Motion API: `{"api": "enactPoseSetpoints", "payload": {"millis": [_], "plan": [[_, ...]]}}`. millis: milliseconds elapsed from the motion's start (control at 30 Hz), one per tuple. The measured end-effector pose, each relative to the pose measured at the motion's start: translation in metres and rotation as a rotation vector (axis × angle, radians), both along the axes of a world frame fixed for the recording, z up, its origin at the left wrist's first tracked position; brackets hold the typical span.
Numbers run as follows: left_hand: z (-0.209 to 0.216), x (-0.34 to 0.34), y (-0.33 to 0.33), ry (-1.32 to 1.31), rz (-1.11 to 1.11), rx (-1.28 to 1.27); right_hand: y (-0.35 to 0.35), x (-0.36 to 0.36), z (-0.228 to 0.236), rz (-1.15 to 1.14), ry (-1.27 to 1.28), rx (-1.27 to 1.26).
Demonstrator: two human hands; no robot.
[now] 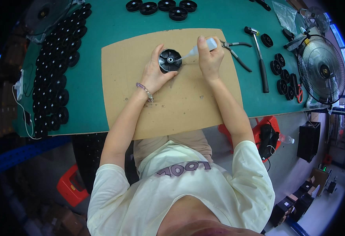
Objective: Applying adhesive and assembling small black mechanical or plastic parts on a workstation.
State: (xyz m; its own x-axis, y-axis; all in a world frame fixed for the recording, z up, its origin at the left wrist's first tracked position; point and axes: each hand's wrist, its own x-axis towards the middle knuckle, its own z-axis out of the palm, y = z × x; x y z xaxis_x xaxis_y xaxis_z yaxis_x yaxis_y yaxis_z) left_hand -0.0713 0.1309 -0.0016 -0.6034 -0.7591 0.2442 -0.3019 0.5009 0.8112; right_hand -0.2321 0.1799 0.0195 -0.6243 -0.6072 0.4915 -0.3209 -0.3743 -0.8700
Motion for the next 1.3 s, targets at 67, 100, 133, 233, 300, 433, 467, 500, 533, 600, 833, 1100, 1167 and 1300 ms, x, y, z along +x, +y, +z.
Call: {"api": "enactPoseSetpoints", "payload": {"millis": [67,100,133,233,300,433,467,500,533,600,833,1100,1167,1300], "plan": [[-0.001,-0.001,-0.001,-0.007,0.005,0.01,-0.002,-0.002,0.001,-0.018,-0.016,0.012],[-0.001,-0.002,-0.002,-0.008,0.004,0.01,-0.003,-0.003,0.001,-0.019,-0.017,0.012],[-0.001,-0.002,-0.002,-0.003,0.002,0.017,-0.003,-0.003,0.0,-0.022,-0.013,0.017],[-0.003,-0.003,-0.004,0.006,-0.003,0.018,-0.005,-0.004,0.0,-0.026,-0.01,0.009],[-0.003,-0.003,-0.005,0.012,-0.005,0.011,-0.007,-0.006,0.001,-0.025,-0.01,-0.004],[-0.003,-0.002,-0.003,-0.001,0.0,-0.001,-0.007,-0.006,-0.001,-0.036,0.0,-0.002],[-0.003,-0.002,-0.002,-0.005,0.002,-0.005,-0.007,-0.006,0.0,-0.031,-0.004,-0.002],[-0.003,-0.001,-0.002,-0.005,0.003,-0.005,-0.007,-0.005,0.0,-0.031,-0.004,-0.002],[-0.003,-0.001,-0.002,-0.005,0.001,-0.009,-0.007,-0.004,0.0,-0.021,-0.012,-0.007],[-0.004,0.0,-0.001,-0.005,0.0,-0.012,-0.005,-0.003,0.0,-0.012,-0.021,-0.012],[-0.002,0.002,0.002,-0.021,0.007,-0.006,-0.003,-0.002,-0.003,-0.011,-0.015,-0.013],[0.003,-0.005,-0.007,-0.04,0.019,0.004,-0.014,-0.007,0.002,-0.004,-0.063,-0.035],[0.004,-0.003,-0.011,-0.001,0.012,-0.028,-0.02,-0.008,-0.002,-0.013,-0.005,-0.017],[0.013,0.001,-0.009,0.039,0.014,0.042,-0.012,-0.007,0.009,0.053,-0.135,-0.023]]}}
